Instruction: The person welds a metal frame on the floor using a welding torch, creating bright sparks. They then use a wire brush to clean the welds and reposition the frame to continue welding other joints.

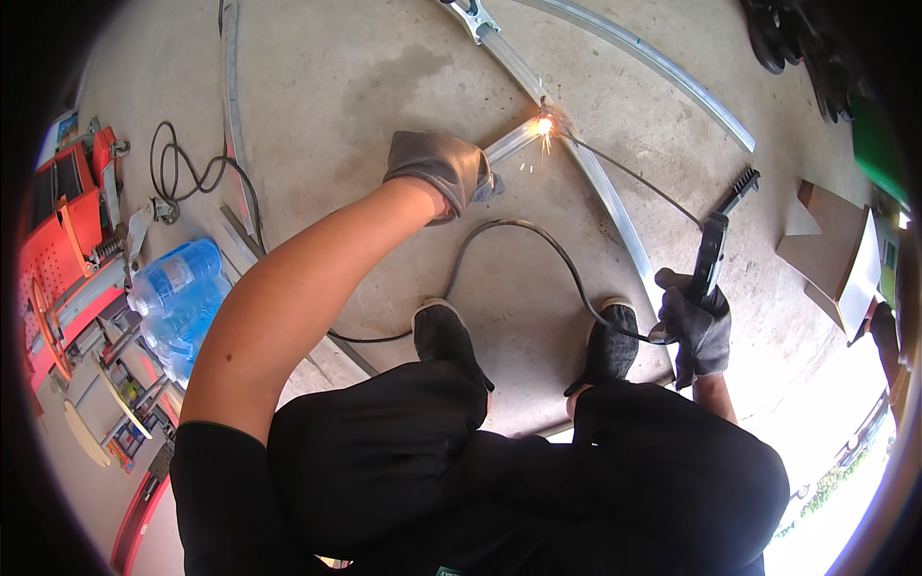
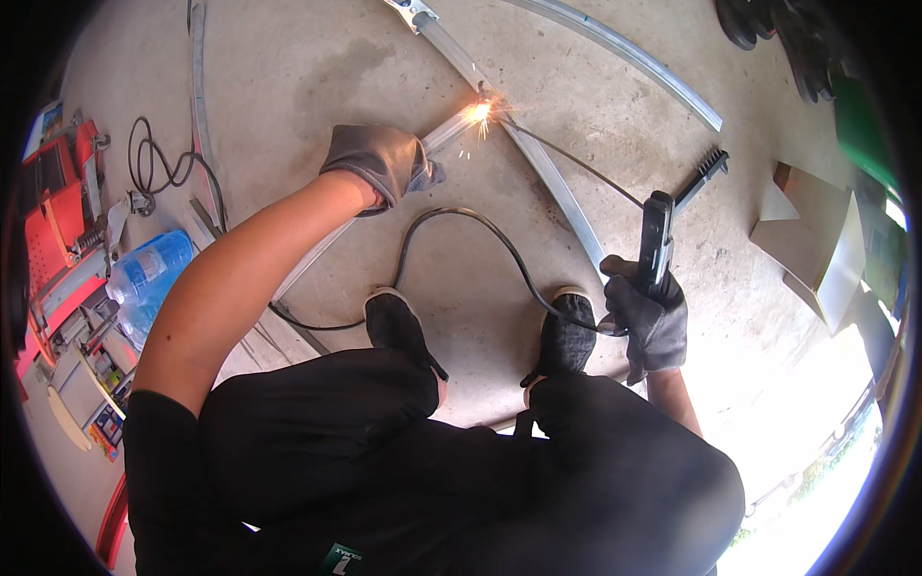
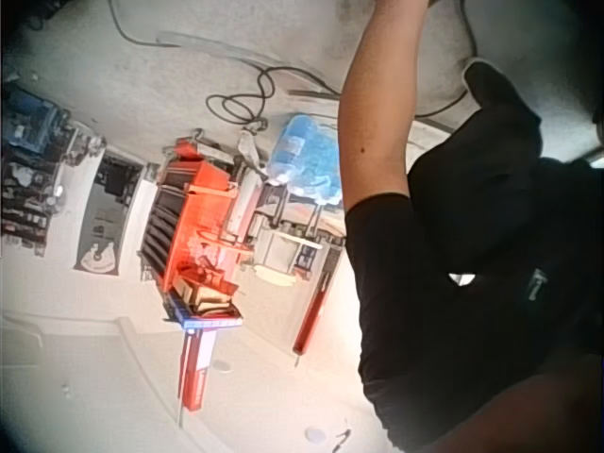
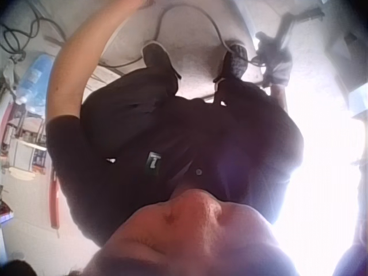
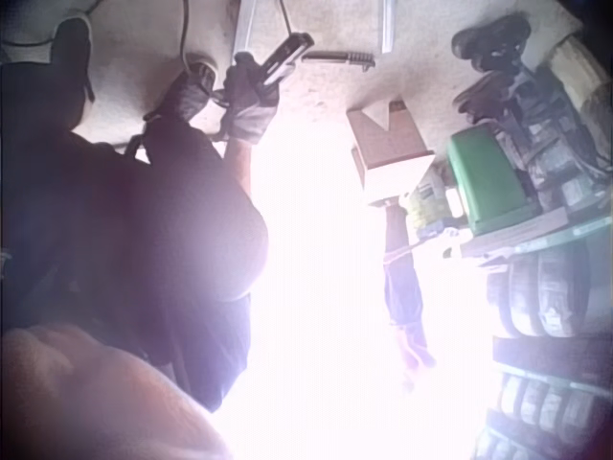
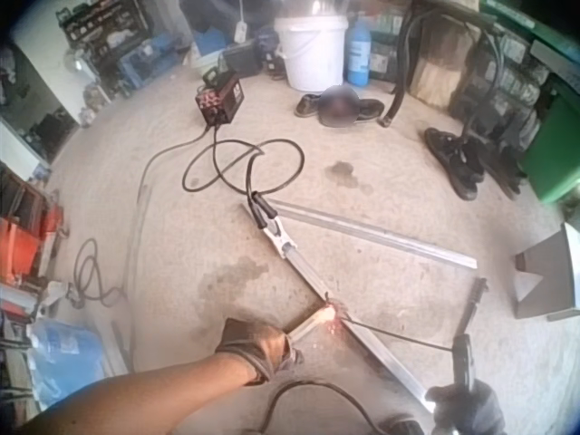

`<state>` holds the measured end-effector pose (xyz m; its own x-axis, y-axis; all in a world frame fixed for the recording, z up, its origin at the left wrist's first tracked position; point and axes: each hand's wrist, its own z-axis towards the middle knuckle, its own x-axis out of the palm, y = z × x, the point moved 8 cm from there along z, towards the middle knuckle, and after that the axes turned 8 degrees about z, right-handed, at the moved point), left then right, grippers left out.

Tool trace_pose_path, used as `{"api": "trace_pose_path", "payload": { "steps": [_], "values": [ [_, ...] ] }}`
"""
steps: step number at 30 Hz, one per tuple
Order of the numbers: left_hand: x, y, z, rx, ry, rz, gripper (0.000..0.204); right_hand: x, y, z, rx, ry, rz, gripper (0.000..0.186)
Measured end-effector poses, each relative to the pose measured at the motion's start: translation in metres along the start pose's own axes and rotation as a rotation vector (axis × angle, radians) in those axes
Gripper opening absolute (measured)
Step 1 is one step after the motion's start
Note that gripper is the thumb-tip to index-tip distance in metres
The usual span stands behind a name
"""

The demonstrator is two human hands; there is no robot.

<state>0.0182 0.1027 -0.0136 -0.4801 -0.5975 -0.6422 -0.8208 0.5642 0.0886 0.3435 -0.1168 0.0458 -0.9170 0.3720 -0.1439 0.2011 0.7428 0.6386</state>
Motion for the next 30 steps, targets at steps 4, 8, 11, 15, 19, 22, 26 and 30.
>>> {"api": "trace_pose_path", "payload": {
  "steps": [4,8,11,15,19,22,26,30],
  "values": [
    [0.005,0.003,0.001,-0.024,0.021,0.087,0.028,0.001,0.011,-0.009,-0.059,0.048,0.039,0.026],
    [0.003,0.000,0.002,0.006,-0.024,0.034,0.036,-0.005,0.017,-0.010,-0.126,0.029,0.048,0.028],
    [0.002,0.000,0.001,-0.004,0.013,-0.007,0.045,-0.005,0.010,-0.006,-0.046,0.050,0.112,0.027],
    [-0.001,0.001,-0.001,-0.009,-0.013,-0.076,0.058,0.002,0.008,-0.006,0.010,0.042,0.100,0.025],
    [-0.002,0.000,0.000,-0.001,-0.014,-0.081,0.058,0.004,0.006,-0.004,-0.004,0.046,0.079,0.025],
    [-0.003,0.000,-0.002,0.001,-0.011,-0.085,0.058,0.007,0.007,-0.003,0.016,0.035,0.060,0.025],
    [-0.003,0.001,-0.001,-0.004,-0.015,-0.079,0.057,0.008,0.006,0.001,0.020,0.051,0.035,0.025],
    [-0.004,0.000,0.000,0.007,-0.024,-0.090,0.057,0.006,0.005,0.001,0.006,0.052,0.025,0.024]
  ]
}}
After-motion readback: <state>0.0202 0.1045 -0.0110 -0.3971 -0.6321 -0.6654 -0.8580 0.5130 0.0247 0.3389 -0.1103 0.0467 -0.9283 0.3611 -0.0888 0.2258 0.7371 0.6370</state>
